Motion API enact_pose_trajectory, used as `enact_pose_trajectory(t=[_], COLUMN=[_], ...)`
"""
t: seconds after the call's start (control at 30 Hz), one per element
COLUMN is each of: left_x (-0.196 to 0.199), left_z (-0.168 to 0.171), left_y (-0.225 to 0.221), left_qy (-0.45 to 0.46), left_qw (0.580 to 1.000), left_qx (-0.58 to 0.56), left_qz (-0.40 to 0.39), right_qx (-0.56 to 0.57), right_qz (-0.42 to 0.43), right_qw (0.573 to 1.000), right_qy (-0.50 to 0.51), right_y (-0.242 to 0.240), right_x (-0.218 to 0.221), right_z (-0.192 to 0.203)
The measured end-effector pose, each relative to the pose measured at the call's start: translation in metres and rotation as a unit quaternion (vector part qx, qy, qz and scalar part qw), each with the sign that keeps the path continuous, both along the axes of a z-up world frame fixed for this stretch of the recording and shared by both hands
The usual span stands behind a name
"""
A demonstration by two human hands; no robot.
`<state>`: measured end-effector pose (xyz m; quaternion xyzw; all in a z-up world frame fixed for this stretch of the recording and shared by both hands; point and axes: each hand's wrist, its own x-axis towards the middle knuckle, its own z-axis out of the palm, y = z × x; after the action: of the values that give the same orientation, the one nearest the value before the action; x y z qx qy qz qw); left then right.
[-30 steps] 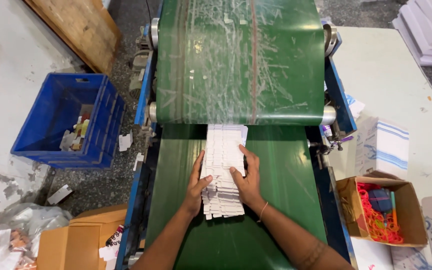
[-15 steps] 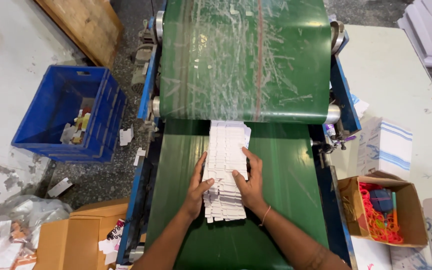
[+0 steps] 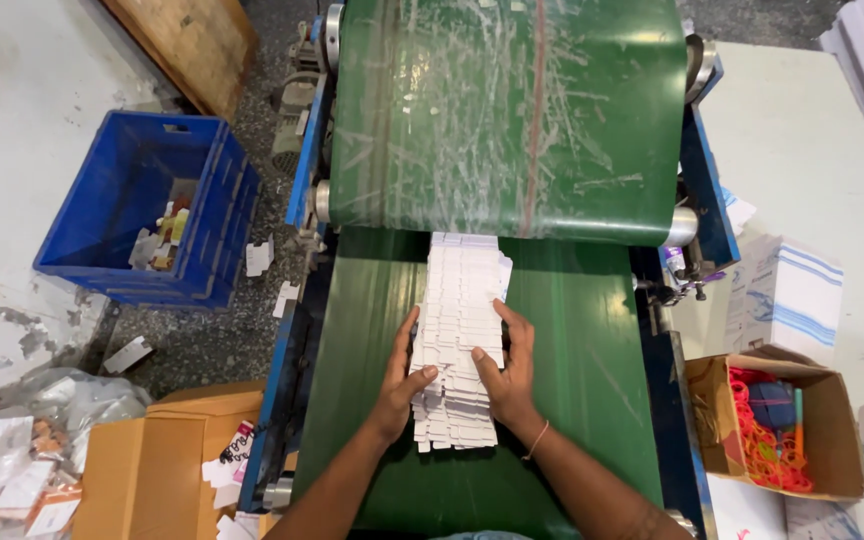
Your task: Picking up flattened product boxes from a conveyor belt, stacking them, and placing them into a larger container.
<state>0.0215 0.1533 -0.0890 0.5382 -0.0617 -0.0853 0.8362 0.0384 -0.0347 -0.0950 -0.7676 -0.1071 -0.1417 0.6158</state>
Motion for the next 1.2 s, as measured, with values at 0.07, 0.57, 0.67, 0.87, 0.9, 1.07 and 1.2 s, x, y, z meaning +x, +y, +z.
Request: enact_pose_trajectory(t=[0.07, 0.57, 0.67, 0.87, 0.9, 1.07, 1.2], left_x=[-0.001, 0.064, 0.053, 0.049, 0.047, 0.044, 0.037], left_z=[0.001, -0.023, -0.016, -0.009, -0.005, -0.007, -0.001], left_y=[0.0, -0.018, -0.015, -0.012, -0.011, -0.011, -0.011], left_qy=[0.009, -0.002, 0.017, -0.003, 0.012, 0.001, 0.007], left_qw=[1.0, 0.999, 1.0, 1.0, 1.0, 1.0, 1.0], left_qx=[-0.005, 0.024, 0.014, 0.006, 0.003, 0.001, 0.015], left_qz=[-0.001, 0.041, 0.017, -0.003, -0.007, -0.011, -0.011], right_qx=[0.009, -0.09, -0.065, -0.046, -0.028, -0.061, -0.034], right_qz=[0.005, 0.022, 0.03, 0.039, 0.046, 0.043, 0.044], right_qw=[1.0, 0.996, 0.997, 0.998, 0.998, 0.997, 0.997], right_qy=[0.013, -0.005, 0.022, 0.009, 0.037, 0.001, 0.057], right_y=[0.0, -0.02, -0.017, -0.017, -0.017, -0.019, -0.015], right_x=[-0.002, 0.056, 0.047, 0.046, 0.044, 0.041, 0.032], right_z=[0.004, 0.009, 0.015, 0.012, 0.013, 0.013, 0.024])
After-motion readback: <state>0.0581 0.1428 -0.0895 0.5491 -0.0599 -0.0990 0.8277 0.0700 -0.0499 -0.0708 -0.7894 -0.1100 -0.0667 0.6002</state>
